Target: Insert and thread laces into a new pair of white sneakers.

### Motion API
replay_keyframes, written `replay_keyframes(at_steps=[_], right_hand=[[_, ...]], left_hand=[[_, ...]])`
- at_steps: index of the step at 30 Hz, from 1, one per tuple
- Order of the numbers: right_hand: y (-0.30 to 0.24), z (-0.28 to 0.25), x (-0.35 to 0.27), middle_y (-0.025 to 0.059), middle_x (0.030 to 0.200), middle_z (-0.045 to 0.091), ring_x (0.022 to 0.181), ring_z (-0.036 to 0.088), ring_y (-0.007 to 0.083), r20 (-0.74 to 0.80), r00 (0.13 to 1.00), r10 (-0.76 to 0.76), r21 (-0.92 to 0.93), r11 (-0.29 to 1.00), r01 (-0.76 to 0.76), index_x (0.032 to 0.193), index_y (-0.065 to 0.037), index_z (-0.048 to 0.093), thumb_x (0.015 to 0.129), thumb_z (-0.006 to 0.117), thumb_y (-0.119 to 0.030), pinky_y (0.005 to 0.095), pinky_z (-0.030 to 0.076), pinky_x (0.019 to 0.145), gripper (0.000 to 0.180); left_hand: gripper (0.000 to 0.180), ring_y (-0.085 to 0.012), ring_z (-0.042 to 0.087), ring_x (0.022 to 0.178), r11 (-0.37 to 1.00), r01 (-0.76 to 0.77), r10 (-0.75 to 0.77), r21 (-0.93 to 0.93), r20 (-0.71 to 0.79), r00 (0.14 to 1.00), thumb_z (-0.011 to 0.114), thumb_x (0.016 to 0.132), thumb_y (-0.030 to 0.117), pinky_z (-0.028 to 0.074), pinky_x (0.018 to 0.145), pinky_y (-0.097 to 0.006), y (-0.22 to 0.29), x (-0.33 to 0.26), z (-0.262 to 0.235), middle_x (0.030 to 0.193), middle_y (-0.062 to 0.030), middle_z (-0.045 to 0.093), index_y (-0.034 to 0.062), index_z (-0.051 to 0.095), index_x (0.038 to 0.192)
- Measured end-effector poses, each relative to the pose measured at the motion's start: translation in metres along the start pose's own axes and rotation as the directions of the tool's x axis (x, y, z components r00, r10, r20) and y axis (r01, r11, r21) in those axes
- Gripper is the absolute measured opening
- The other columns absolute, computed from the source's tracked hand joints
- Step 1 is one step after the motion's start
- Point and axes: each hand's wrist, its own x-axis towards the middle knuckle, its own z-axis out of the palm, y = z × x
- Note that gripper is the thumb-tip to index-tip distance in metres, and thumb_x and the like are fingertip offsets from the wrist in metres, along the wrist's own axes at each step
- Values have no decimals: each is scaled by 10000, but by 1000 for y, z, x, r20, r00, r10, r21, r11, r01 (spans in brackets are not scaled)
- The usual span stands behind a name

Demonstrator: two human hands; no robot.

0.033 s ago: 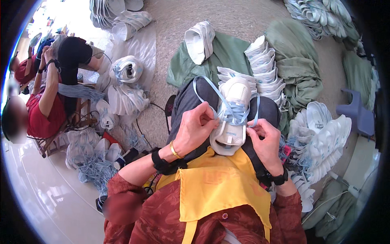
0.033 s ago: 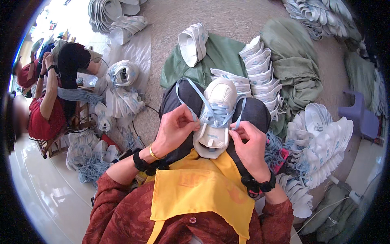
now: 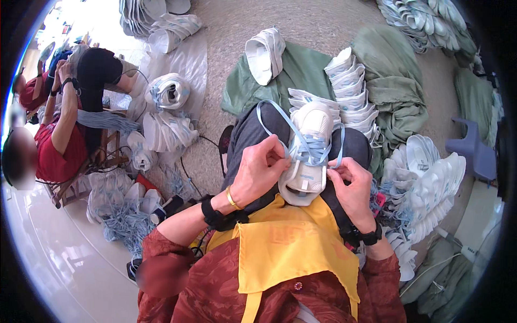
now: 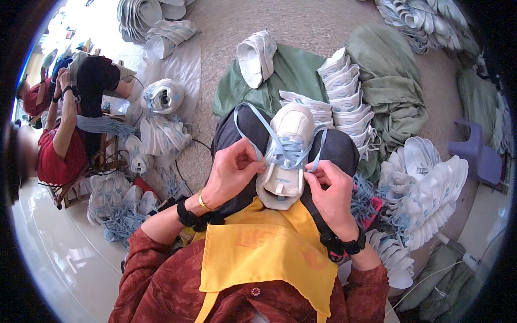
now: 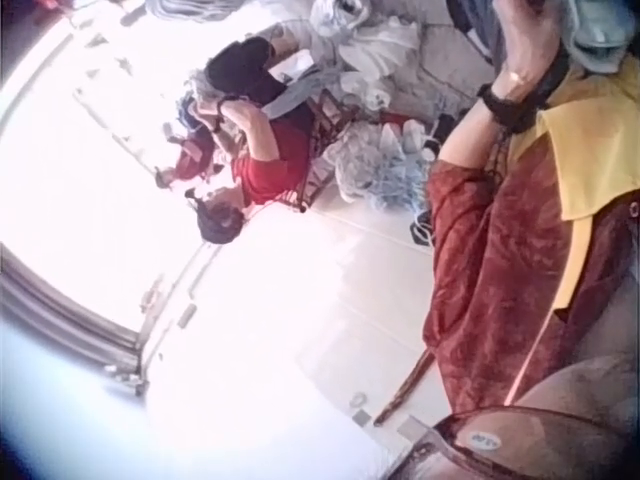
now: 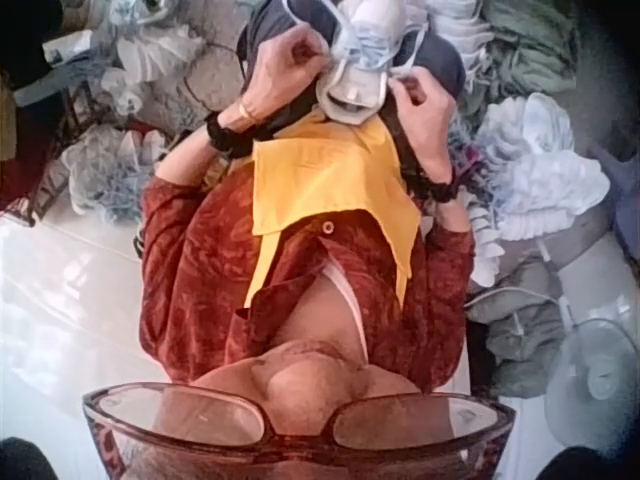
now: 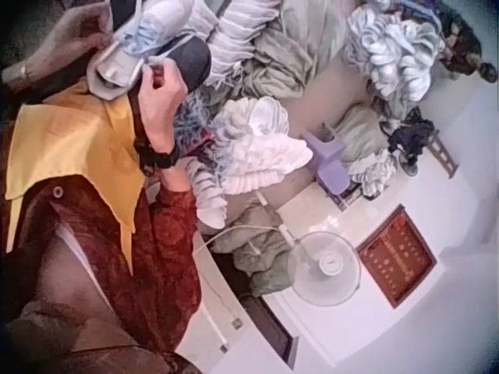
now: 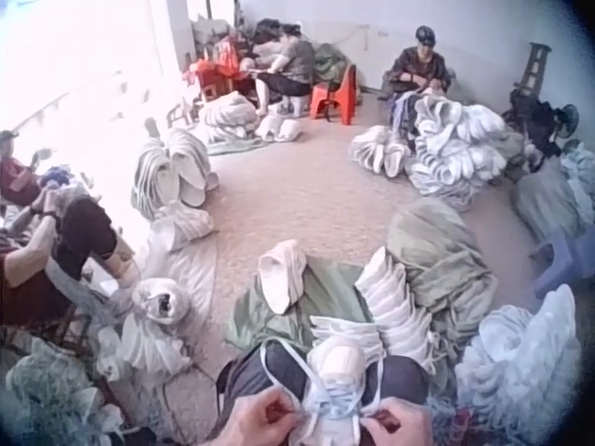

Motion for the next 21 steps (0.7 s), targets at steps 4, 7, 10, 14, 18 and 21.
replay_keyframes(at_steps=[4, 7, 10, 14, 18, 21], right_hand=[[-3, -1, 1, 87, 914, 753, 766, 724, 108, 14, 1000, -15, -27, 1000, 15, 1028, 34, 714, 910, 734, 44, 257, 581, 678, 120], [0, -1, 1, 87, 915, 752, 765, 723, 106, 8, 1000, -7, 20, 1000, 7, 1035, 37, 717, 911, 728, 52, 250, 579, 679, 126], [-4, 0, 2, 88, 905, 750, 757, 722, 105, -15, 1000, -13, 22, 1000, 13, 1030, 40, 716, 909, 725, 58, 242, 575, 679, 123], [-1, 2, 1, 84, 886, 749, 754, 719, 96, -36, 998, 57, 102, 993, -53, 1013, 42, 710, 911, 727, 57, 237, 575, 682, 104], [1, 5, 2, 76, 864, 741, 762, 716, 84, -22, 997, 69, 110, 992, -66, 999, 38, 693, 916, 741, 40, 238, 576, 671, 96], [2, 2, 2, 78, 847, 735, 742, 710, 88, -20, 999, 41, 69, 997, -39, 976, 33, 675, 907, 763, 23, 245, 574, 660, 111]], left_hand=[[181, -138, 725, 782, 956, -157, 159, 246, 14, 987, 717, 887, -75, 585, 694, -287, 11, 0, 3, 809, -96, 690, -24, 544, 881], [172, -172, 717, 709, 876, -296, 307, 380, 32, 951, 713, 873, -70, 569, 647, -302, 11, 3, 9, 769, -110, 676, -25, 548, 879], [165, -174, 699, 676, 855, -331, 349, 401, 30, 937, 711, 875, -67, 553, 622, -302, 7, 3, 9, 753, -109, 666, -25, 552, 883], [164, -128, 659, 669, 952, -172, 173, 255, 16, 985, 714, 887, -63, 533, 609, -291, 13, 2, 4, 743, -93, 646, -25, 554, 887], [182, -133, 655, 670, 927, -220, 230, 304, 5, 973, 720, 891, -53, 534, 607, -295, 4, 4, 10, 753, -94, 637, -23, 541, 878], [185, -251, 635, 622, 831, -377, 403, 409, 24, 915, 710, 839, -49, 499, 571, -357, 3, 5, 14, 760, -133, 603, -7, 537, 890]])
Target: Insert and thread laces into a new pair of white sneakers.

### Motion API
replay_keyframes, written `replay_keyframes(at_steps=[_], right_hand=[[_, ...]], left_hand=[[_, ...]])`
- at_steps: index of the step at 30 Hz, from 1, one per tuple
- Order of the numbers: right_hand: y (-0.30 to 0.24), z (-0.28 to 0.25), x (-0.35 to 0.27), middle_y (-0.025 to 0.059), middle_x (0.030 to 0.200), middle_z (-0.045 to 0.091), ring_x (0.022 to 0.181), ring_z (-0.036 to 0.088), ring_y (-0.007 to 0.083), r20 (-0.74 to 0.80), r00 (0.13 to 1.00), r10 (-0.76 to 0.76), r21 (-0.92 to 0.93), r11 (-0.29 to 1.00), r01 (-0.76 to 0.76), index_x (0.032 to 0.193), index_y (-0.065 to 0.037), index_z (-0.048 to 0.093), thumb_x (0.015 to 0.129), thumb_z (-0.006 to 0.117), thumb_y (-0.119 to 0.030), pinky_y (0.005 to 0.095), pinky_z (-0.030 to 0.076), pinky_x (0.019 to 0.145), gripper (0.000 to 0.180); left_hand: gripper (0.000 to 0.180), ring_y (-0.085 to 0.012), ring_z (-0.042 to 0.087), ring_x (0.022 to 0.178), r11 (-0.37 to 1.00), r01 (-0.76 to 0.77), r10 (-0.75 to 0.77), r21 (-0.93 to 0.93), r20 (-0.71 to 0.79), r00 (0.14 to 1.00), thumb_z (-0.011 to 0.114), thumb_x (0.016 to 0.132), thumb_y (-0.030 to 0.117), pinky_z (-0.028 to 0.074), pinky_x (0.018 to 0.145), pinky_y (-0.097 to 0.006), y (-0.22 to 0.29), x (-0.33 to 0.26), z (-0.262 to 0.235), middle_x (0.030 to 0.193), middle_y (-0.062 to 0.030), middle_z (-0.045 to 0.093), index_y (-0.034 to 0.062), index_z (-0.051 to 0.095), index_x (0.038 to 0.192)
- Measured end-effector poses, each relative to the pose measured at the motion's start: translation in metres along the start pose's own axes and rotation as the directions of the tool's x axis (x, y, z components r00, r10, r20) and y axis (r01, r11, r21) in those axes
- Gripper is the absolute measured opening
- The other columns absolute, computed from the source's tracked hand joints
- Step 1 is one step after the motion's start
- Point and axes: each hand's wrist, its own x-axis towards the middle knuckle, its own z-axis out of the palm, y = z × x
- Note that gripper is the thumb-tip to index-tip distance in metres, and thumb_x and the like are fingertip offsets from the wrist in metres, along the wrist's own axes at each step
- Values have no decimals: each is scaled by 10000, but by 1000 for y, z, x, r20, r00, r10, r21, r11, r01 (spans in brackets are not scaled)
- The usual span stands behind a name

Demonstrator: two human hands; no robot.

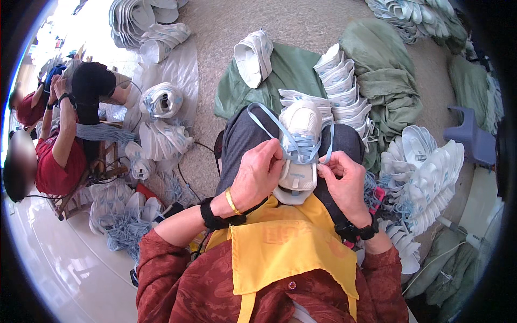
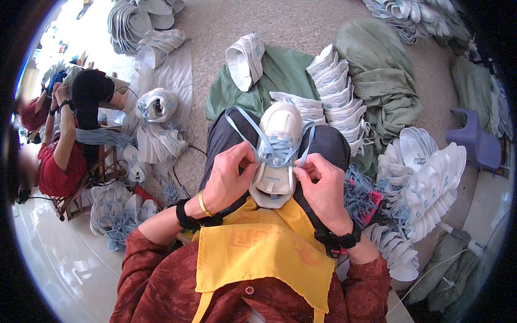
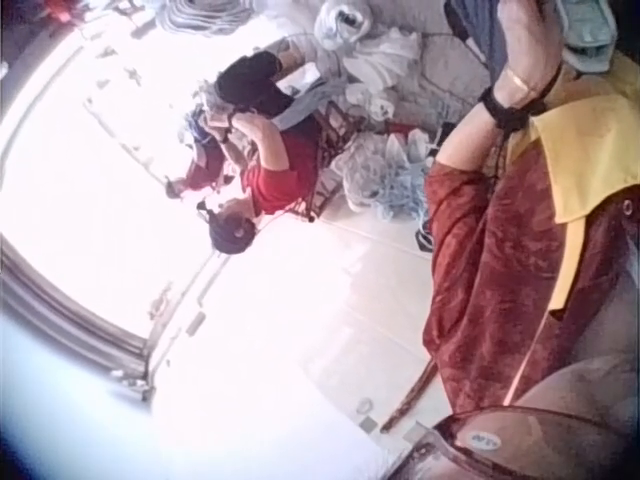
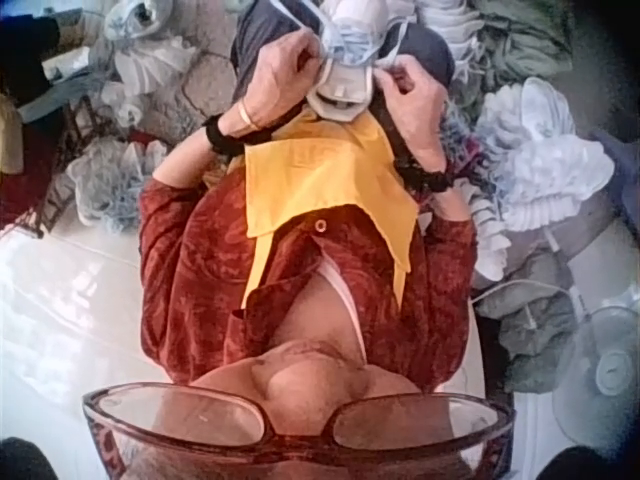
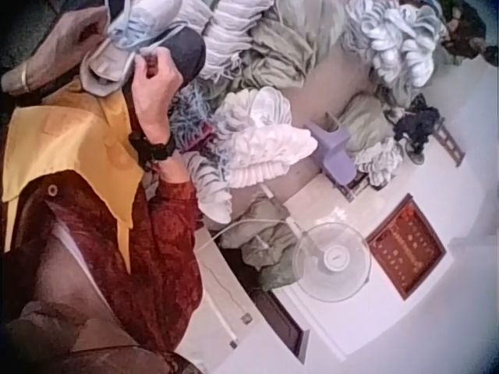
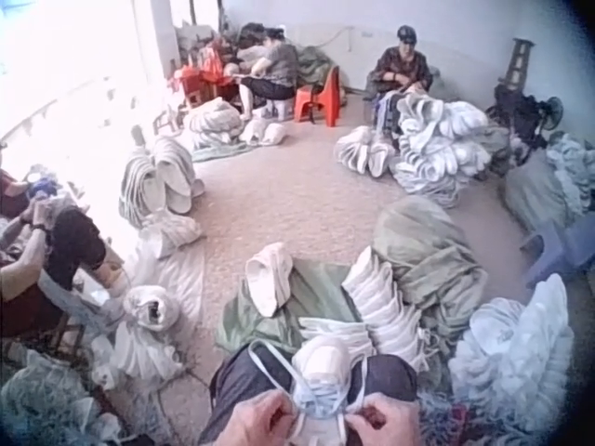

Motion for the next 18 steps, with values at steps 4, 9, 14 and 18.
replay_keyframes(at_steps=[4, 9, 14, 18], right_hand=[[-15, -10, -1, 82, 809, 700, 675, 685, 125, -50, 999, -2, -105, 994, -3, 891, 16, 628, 866, 815, -4, 270, 561, 635, 189], [-34, -8, -12, 101, 858, 620, 731, 661, 247, -22, 944, -328, -337, 892, 302, 950, -16, 627, 782, 866, -28, 351, 550, 675, 292], [-30, 1, -10, 98, 867, 655, 742, 685, 239, 57, 951, -305, -356, 883, 305, 981, 1, 649, 801, 838, -14, 328, 565, 695, 262], [-26, 1, -12, 107, 884, 659, 746, 691, 245, 23, 971, -236, -303, 924, 232, 979, 7, 648, 809, 806, 11, 336, 571, 701, 232]], left_hand=[[219, -262, 628, 646, 990, 118, -115, -80, 36, 993, 732, 829, -38, 507, 594, -371, 5, -3, -8, 778, -132, 591, -3, 527, 898], [322, -237, 649, 765, 995, 88, -82, -49, 106, 991, 825, 800, 29, 556, 711, -337, 18, -8, -12, 860, -118, 594, 4, 534, 936], [340, -257, 639, 798, 998, 48, -52, 31, 129, 990, 817, 780, 20, 547, 726, -354, 14, -10, -11, 884, -119, 576, 7, 530, 961], [275, -291, 627, 797, 994, -50, 41, 95, 91, 995, 757, 810, 13, 537, 715, -373, 7, -13, -6, 877, -131, 566, 3, 531, 966]])
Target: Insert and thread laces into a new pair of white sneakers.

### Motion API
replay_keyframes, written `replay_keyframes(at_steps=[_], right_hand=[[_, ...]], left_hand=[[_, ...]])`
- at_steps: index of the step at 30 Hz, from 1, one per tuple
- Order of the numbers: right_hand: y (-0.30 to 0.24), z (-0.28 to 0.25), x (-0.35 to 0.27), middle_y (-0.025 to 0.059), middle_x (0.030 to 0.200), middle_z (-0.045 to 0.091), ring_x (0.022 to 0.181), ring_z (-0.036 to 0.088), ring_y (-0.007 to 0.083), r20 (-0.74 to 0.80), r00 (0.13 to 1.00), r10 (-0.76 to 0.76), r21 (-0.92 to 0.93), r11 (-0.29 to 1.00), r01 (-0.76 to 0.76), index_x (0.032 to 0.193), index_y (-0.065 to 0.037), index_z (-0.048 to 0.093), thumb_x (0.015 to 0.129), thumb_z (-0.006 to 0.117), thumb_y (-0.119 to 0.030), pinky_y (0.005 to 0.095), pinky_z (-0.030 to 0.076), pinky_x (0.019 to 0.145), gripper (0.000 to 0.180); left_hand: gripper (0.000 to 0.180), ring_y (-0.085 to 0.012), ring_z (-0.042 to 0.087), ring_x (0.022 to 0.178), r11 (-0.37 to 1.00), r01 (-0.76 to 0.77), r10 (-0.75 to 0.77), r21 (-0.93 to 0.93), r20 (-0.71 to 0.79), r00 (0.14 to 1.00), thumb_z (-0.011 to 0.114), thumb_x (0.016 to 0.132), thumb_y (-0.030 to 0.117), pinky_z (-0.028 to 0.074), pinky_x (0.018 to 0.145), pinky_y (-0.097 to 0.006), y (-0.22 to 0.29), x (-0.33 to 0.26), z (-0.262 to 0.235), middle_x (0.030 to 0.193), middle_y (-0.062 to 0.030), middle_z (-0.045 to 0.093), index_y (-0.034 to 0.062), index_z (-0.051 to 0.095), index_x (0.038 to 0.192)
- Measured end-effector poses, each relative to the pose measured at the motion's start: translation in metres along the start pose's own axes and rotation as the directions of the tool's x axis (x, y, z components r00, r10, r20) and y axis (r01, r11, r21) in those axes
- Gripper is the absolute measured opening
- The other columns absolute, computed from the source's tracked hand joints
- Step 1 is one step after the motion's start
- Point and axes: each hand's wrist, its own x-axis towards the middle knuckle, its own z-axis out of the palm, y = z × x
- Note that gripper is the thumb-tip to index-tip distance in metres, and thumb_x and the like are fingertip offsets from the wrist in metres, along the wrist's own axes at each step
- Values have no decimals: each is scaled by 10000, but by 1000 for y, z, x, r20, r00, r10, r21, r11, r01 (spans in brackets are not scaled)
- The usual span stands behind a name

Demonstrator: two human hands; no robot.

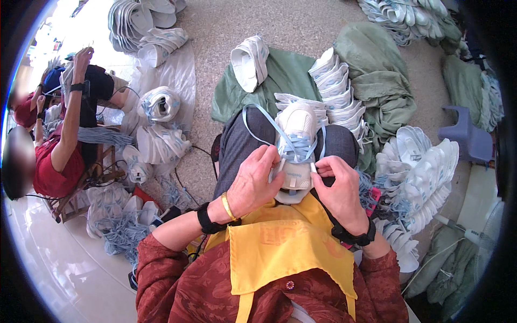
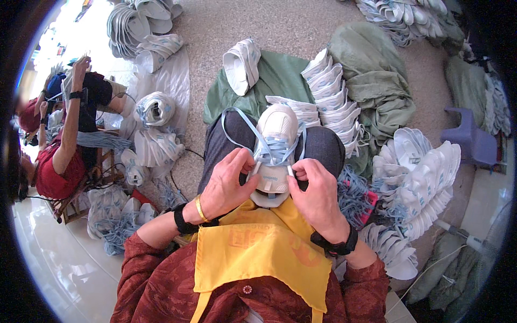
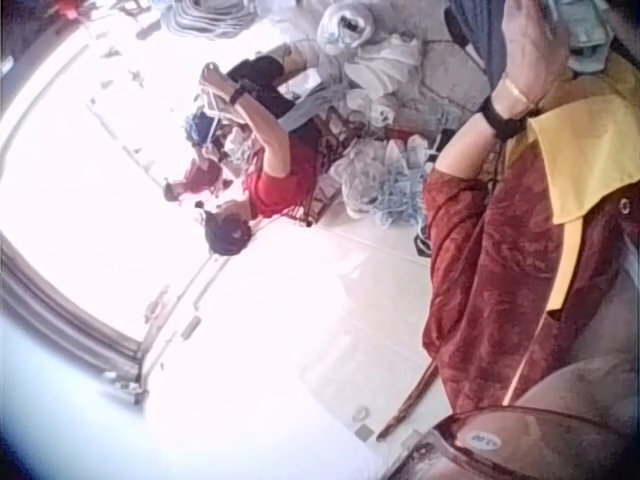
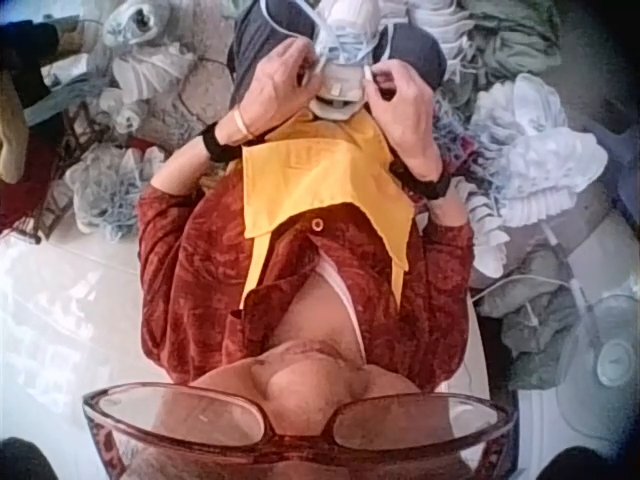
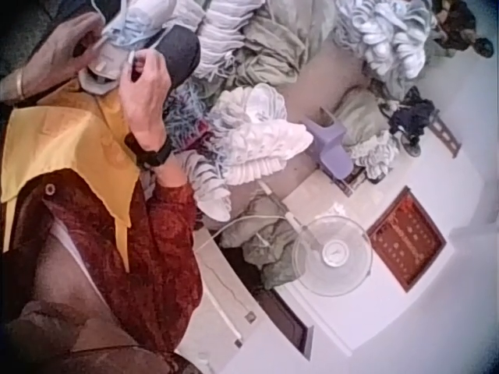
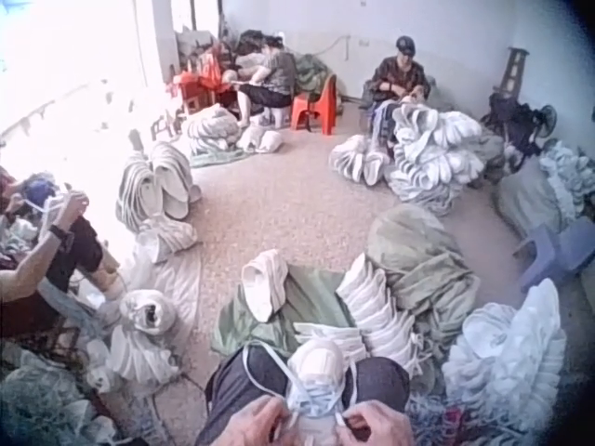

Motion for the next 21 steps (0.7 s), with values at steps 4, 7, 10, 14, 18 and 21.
replay_keyframes(at_steps=[4, 7, 10, 14, 18, 21], right_hand=[[2, 2, -1, 138, 914, 639, 842, 683, 334, 75, 996, 48, 22, 999, -50, 1003, -10, 633, 832, 740, 32, 416, 571, 757, 206], [-2, 4, -1, 144, 931, 640, 863, 672, 351, 54, 993, -108, -140, 983, 115, 986, -17, 630, 832, 713, 44, 435, 562, 766, 185], [-8, 3, 1, 149, 953, 642, 896, 664, 359, 80, 979, -185, -247, 948, 200, 986, -27, 627, 832, 706, 40, 447, 554, 784, 186], [-9, 2, 2, 155, 969, 644, 913, 660, 369, 75, 986, -149, -229, 960, 162, 1016, -34, 618, 832, 709, 28, 452, 551, 795, 214], [-5, 3, 0, 159, 971, 645, 916, 659, 374, 59, 989, -133, -207, 968, 143, 1035, -34, 618, 835, 705, 30, 455, 549, 805, 227], [-3, 6, -1, 163, 974, 639, 909, 660, 374, 66, 995, -78, -138, 987, 86, 1041, -29, 620, 842, 693, 37, 454, 547, 820, 222]], left_hand=[[240, -318, 617, 810, 999, -47, 47, 23, -18, 999, 717, 829, 16, 520, 710, -398, 1, 0, 0, 876, -142, 557, 4, 530, 979], [244, -339, 605, 815, 995, -79, 81, 68, -17, 997, 702, 830, 13, 503, 707, -424, 3, 3, -2, 876, -148, 553, 8, 527, 1001], [257, -352, 600, 813, 997, -58, 58, 47, -3, 998, 701, 832, 29, 499, 715, -435, 6, 3, -5, 875, -152, 554, 15, 525, 1019], [253, -360, 597, 828, 995, -41, 42, 86, -7, 999, 702, 840, 57, 498, 733, -448, 6, 1, -4, 875, -158, 552, 21, 526, 1018], [261, -388, 595, 867, 988, -57, 61, 143, -21, 998, 712, 840, 81, 493, 757, -472, 7, 0, -5, 887, -173, 549, 18, 530, 1017], [267, -404, 589, 878, 984, -56, 62, 171, -31, 998, 718, 841, 92, 492, 770, -480, 9, 0, -6, 891, -182, 541, 11, 534, 1016]])
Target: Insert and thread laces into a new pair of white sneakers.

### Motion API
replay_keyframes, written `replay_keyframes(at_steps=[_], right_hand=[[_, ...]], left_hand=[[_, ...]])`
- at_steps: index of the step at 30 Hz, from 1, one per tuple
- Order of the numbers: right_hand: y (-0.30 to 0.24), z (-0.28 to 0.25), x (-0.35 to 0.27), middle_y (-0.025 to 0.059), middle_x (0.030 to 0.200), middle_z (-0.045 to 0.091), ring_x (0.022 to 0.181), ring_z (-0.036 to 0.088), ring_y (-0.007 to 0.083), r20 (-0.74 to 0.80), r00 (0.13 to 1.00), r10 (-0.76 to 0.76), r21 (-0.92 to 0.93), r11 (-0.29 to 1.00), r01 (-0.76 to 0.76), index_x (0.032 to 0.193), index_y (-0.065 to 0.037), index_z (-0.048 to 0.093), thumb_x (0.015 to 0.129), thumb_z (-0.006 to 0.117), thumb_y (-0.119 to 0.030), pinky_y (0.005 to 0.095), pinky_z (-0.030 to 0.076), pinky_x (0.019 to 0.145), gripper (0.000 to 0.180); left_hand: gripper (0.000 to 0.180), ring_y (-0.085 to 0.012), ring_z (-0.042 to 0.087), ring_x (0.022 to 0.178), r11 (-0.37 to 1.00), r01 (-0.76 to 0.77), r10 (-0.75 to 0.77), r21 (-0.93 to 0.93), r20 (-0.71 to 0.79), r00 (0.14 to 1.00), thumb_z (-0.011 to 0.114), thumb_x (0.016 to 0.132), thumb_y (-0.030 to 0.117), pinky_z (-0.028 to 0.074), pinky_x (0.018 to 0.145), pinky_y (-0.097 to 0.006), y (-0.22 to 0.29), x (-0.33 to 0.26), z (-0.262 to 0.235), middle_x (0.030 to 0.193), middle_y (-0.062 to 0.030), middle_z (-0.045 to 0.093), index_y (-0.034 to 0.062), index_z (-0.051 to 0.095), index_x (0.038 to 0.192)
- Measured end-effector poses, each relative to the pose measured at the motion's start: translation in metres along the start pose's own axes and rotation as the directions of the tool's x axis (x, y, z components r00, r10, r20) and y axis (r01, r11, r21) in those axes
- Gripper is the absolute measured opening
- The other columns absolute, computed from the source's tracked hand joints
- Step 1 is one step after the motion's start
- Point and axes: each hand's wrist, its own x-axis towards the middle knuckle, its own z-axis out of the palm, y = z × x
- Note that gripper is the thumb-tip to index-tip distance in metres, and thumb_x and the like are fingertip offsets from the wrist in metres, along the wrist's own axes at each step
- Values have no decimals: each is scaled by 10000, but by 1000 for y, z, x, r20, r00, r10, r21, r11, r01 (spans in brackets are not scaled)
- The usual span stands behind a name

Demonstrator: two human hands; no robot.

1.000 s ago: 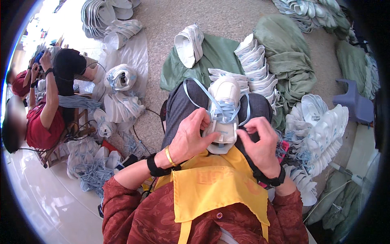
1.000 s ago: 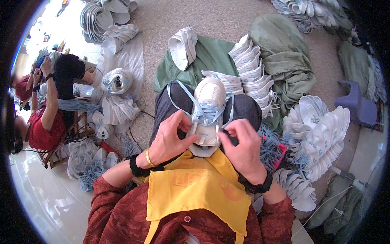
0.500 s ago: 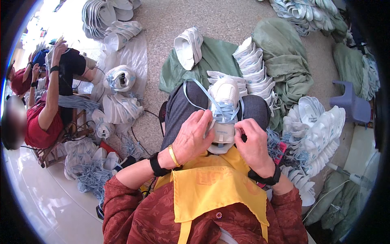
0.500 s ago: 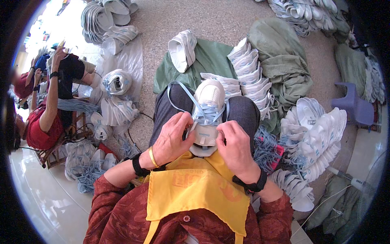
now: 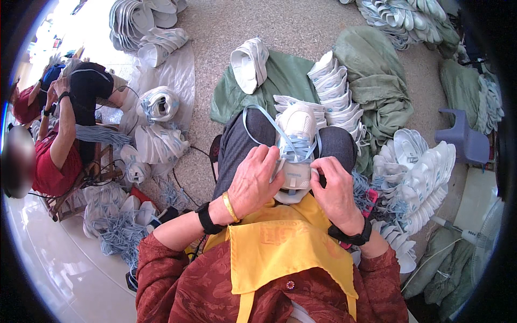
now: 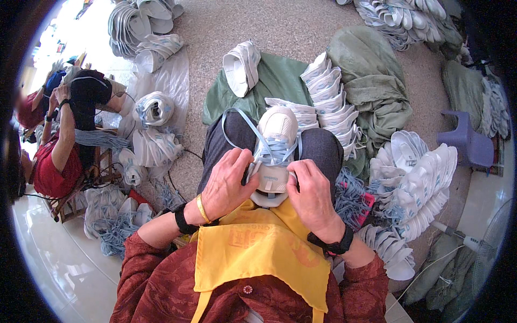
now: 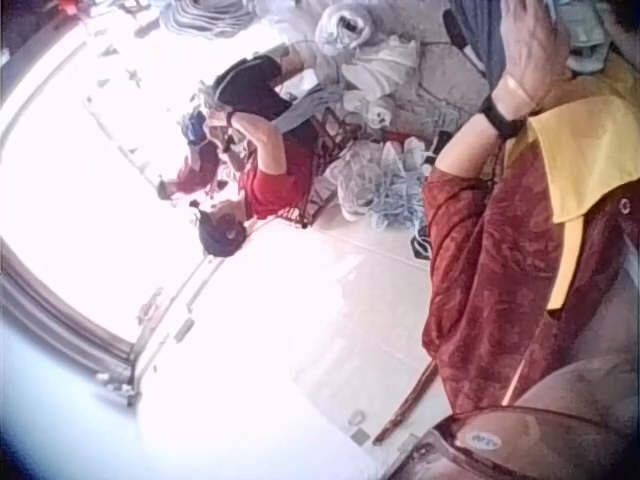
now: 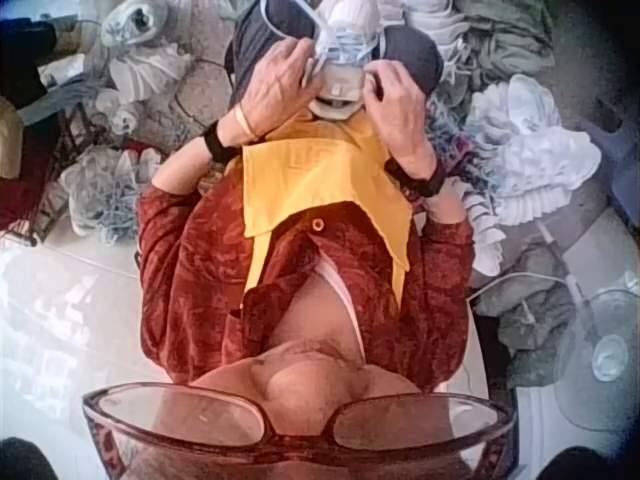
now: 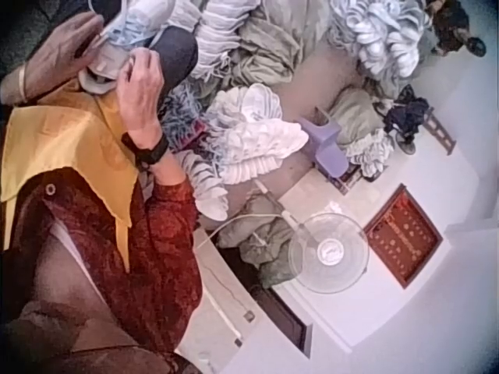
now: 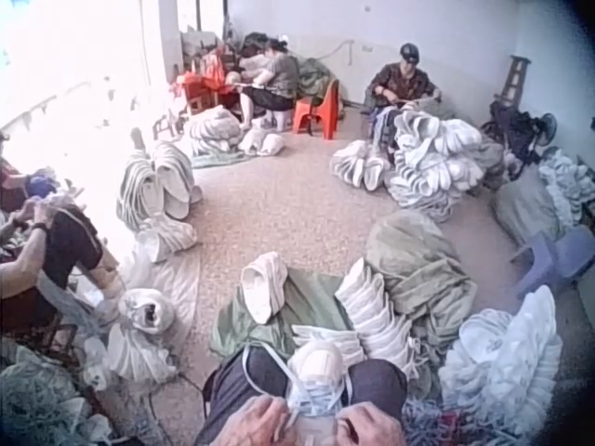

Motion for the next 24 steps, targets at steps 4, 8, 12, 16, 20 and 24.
replay_keyframes(at_steps=[4, 8, 12, 16, 20, 24], right_hand=[[-1, 4, -1, 160, 1003, 634, 907, 676, 360, -25, 991, -128, -100, 987, 125, 1013, 6, 645, 839, 692, 68, 436, 559, 786, 190], [-4, 5, 2, 164, 1029, 599, 927, 668, 356, 53, 980, -190, -223, 955, 197, 985, 29, 643, 830, 686, 72, 431, 562, 797, 166], [-7, 0, 11, 162, 1005, 580, 911, 662, 345, 121, 973, -195, -296, 929, 223, 975, 36, 631, 829, 681, 53, 427, 560, 793, 155], [-7, 0, 14, 143, 1011, 564, 942, 649, 339, 117, 954, -274, -349, 888, 298, 980, 8, 583, 857, 649, 17, 430, 553, 790, 141], [-27, -1, 10, 155, 971, 590, 893, 657, 370, 123, 985, -124, 198, 975, 98, 1039, -6, 576, 928, 643, 16, 467, 543, 759, 131], [-23, 8, 18, 164, 983, 615, 897, 670, 388, 120, 980, -156, 100, 984, 145, 1060, -15, 590, 921, 692, -13, 464, 550, 755, 172]], left_hand=[[267, -403, 588, 878, 1000, 1, -1, 11, -4, 1000, 719, 845, 100, 493, 773, -480, 0, -1, 0, 891, -186, 536, 5, 534, 1013], [254, -412, 585, 889, 1000, 24, -24, -3, 23, 999, 702, 862, 100, 492, 783, -487, -3, -4, 5, 908, -195, 540, -3, 532, 1020], [238, -427, 584, 919, 1000, 22, -21, -9, 42, 999, 665, 885, 84, 490, 809, -492, -4, -6, 5, 938, -214, 547, -12, 520, 1047], [232, -435, 581, 935, 999, 19, -18, -34, 42, 999, 647, 894, 75, 488, 820, -493, -4, -7, 8, 954, -222, 548, -13, 513, 1062], [219, -439, 580, 939, 999, 39, -38, -34, 46, 998, 632, 894, 64, 486, 820, -498, -7, -9, 10, 956, -224, 546, -14, 512, 1061], [217, -442, 572, 942, 998, 38, -36, -45, 51, 998, 612, 889, 42, 484, 826, -502, -6, -9, 10, 965, -229, 544, -20, 508, 1068]])
